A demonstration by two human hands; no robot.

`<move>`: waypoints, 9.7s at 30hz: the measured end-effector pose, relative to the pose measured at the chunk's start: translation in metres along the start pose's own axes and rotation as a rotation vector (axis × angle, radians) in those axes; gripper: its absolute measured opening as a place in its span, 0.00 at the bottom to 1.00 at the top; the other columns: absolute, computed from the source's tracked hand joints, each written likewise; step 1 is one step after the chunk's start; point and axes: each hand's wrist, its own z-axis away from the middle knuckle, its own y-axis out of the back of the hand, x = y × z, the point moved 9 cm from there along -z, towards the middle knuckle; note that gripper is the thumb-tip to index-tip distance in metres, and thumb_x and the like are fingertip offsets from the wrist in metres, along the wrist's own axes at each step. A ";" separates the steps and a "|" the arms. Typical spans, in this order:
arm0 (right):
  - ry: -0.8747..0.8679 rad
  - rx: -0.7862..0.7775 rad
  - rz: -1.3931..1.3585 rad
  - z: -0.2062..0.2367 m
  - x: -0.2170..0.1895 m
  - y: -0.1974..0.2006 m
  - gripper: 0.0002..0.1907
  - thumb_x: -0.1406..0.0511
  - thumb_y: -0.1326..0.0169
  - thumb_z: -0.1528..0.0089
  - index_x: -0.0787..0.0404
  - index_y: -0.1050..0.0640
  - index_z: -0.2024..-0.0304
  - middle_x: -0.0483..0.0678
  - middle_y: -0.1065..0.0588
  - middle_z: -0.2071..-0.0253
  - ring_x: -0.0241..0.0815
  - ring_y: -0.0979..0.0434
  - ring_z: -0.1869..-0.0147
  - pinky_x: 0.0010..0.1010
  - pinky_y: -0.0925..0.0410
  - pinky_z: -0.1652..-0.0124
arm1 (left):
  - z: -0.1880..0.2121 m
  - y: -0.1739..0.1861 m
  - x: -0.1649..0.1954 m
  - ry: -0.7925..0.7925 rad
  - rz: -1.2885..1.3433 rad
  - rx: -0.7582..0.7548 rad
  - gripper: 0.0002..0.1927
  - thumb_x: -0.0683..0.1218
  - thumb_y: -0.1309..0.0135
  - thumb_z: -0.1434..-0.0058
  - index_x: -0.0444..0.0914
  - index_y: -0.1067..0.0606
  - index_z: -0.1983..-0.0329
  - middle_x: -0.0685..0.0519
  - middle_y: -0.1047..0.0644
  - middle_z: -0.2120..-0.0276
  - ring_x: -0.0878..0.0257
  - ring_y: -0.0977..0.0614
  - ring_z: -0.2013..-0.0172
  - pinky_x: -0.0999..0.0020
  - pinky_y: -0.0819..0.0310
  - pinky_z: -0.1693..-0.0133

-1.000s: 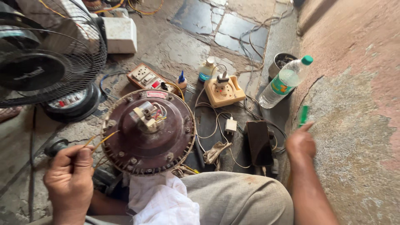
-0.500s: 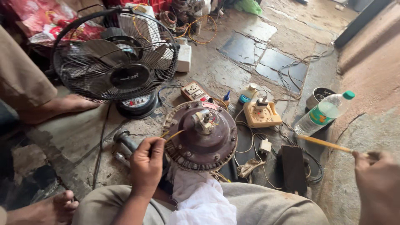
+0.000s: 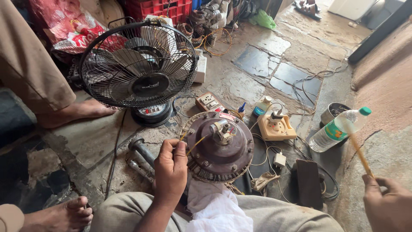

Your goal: The person sits on the floor and uses a screwdriver to adjust wires and components on a disassembled fan motor. They repeatedly connect and disconnect wires to test the motor, occasionally using a multimeter to check electrical continuity.

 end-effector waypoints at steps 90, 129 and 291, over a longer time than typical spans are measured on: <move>0.022 -0.580 -0.303 0.205 -0.087 -0.131 0.20 0.60 0.38 0.39 0.41 0.19 0.44 0.50 0.13 0.66 0.37 0.13 0.60 0.28 0.24 0.57 | -0.035 -0.024 -0.021 -0.245 -0.195 0.046 0.10 0.48 0.43 0.33 0.36 0.21 0.63 0.46 0.18 0.70 0.52 0.16 0.70 0.60 0.25 0.67; 0.216 -0.414 0.080 0.195 -0.137 -0.093 0.27 0.60 0.39 0.38 0.34 0.23 0.36 0.48 0.17 0.63 0.40 0.14 0.64 0.36 0.23 0.61 | -0.035 -0.025 -0.013 -0.199 -0.173 -0.010 0.11 0.48 0.42 0.34 0.35 0.21 0.65 0.47 0.19 0.73 0.55 0.17 0.73 0.61 0.25 0.70; -0.384 -0.837 -1.156 0.148 -0.188 -0.066 0.15 0.57 0.55 0.31 0.58 0.27 0.69 0.39 0.40 0.85 0.29 0.48 0.88 0.24 0.53 0.88 | 0.071 -0.116 0.108 -0.627 -0.440 -0.254 0.08 0.51 0.42 0.36 0.42 0.22 0.66 0.50 0.27 0.69 0.51 0.20 0.68 0.54 0.24 0.69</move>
